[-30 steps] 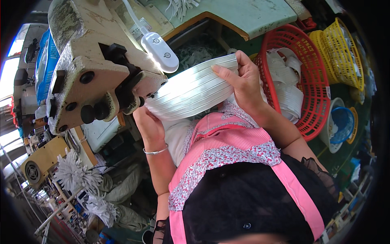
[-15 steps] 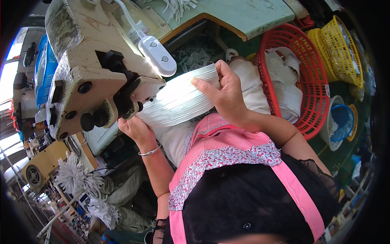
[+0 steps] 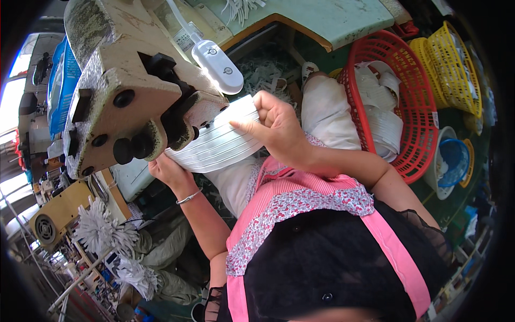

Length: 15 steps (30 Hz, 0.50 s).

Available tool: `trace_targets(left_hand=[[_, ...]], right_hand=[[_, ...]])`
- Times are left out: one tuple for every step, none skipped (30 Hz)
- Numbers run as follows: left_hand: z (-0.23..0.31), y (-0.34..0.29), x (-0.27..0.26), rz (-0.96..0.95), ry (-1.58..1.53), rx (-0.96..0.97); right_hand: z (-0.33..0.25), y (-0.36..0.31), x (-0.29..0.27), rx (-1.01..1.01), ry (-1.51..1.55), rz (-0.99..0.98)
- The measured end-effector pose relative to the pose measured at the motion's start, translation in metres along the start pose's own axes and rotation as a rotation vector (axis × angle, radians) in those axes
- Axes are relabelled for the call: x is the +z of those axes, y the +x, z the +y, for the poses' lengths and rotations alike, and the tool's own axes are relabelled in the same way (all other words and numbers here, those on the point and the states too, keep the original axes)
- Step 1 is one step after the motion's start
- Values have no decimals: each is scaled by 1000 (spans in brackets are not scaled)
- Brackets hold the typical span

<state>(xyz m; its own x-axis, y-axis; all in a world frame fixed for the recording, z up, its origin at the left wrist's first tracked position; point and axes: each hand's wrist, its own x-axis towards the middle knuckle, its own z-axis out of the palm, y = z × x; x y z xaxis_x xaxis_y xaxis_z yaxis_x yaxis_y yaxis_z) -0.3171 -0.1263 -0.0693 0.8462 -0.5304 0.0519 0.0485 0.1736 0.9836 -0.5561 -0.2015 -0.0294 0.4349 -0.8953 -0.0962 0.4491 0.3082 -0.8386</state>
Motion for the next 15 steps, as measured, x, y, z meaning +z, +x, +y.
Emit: trace_targets(left_hand=[[0,2,-3,24,-20,-15],[1,4,-6,23,-21,-16],[0,6,-9,42,-2,-3],[0,8,-13,61,18,9],[-1,10,-15,59,17,7],[-1,12,-18,66,22,9],[-2,14,-21,73,27,11],[-4,16,-23,73,26,10],[-6,18,-26,75,26,14],[-7,20,-28,78,27,18],[-7,21,-30,77,26,20],[-7,20,-34,108,17,-1],[-5,19,-38,136,10,-19],[-11,24,-62,138,12,-15],[-26,34,-103,200,8,-88]], right_hand=[[-1,-1,-2,56,0,-69],[-1,-2,-3,113,-1,-137],[-1,-3,-2,112,-2,-135],[0,-4,-1,156,-24,-157],[0,-5,0,200,-45,-179],[2,-6,4,200,-47,-177],[4,-7,10,226,-39,-172],[6,-7,15,252,-31,-166],[11,-5,18,258,-43,-182],[14,-4,23,257,-43,-181],[17,-5,29,213,-24,-175],[22,-4,34,172,-8,-173],[34,-3,35,97,-21,-222],[40,-6,34,97,-18,-226],[41,-10,38,104,-10,-257]])
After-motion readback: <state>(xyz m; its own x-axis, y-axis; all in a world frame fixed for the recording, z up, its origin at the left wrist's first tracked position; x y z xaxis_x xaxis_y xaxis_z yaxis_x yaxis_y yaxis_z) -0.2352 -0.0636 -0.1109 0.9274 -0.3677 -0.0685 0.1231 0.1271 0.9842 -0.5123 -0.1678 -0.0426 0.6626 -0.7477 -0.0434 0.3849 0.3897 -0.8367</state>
